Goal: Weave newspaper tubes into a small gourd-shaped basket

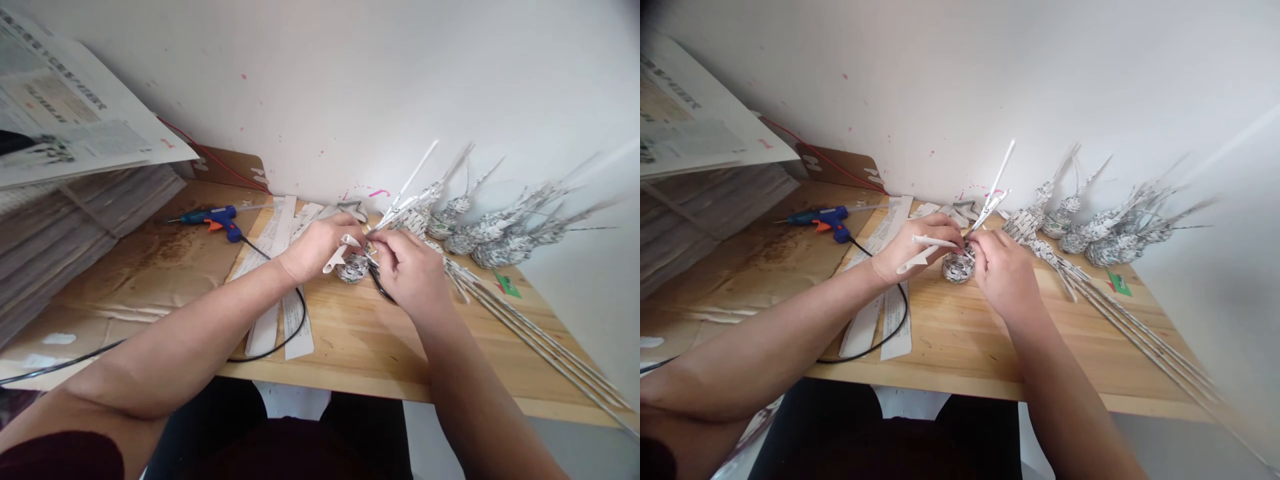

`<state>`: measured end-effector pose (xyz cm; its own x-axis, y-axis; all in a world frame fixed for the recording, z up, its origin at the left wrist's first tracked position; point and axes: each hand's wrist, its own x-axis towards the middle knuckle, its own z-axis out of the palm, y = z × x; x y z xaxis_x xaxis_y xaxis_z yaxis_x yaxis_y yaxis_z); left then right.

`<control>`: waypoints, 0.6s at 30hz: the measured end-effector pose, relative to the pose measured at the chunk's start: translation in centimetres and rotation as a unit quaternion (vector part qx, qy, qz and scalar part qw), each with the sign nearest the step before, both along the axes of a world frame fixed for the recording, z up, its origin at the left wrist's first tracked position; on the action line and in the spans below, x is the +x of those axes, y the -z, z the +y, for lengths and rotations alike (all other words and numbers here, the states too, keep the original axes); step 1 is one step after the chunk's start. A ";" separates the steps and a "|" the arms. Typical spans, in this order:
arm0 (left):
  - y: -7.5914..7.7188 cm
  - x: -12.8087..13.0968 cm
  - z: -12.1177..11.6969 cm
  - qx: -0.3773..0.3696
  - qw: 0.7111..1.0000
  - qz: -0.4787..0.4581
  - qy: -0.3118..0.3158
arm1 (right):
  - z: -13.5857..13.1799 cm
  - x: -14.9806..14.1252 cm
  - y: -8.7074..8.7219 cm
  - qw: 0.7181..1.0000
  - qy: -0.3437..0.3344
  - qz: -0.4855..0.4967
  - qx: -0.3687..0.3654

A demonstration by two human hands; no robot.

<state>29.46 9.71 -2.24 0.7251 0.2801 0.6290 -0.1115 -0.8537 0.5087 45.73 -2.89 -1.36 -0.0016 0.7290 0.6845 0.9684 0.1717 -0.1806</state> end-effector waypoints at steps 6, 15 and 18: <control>0.0 0.0 0.3 0.014 1.000 -0.023 0.012 | 0.2 -1.0 -2.3 0.995 0.022 -0.063 -0.081; -0.1 0.1 0.9 0.011 1.000 -0.006 0.000 | 1.4 -2.7 -5.5 0.949 0.104 -0.154 -0.256; -0.1 0.1 1.0 0.009 1.000 -0.010 0.001 | 1.9 -3.4 -6.0 0.938 0.123 -0.169 -0.277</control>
<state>29.54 10.67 -2.14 0.7130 0.2669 0.6484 -0.1241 -0.8621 0.4913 42.28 -0.97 4.65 0.0652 0.9795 0.1907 0.9843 -0.0946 0.1491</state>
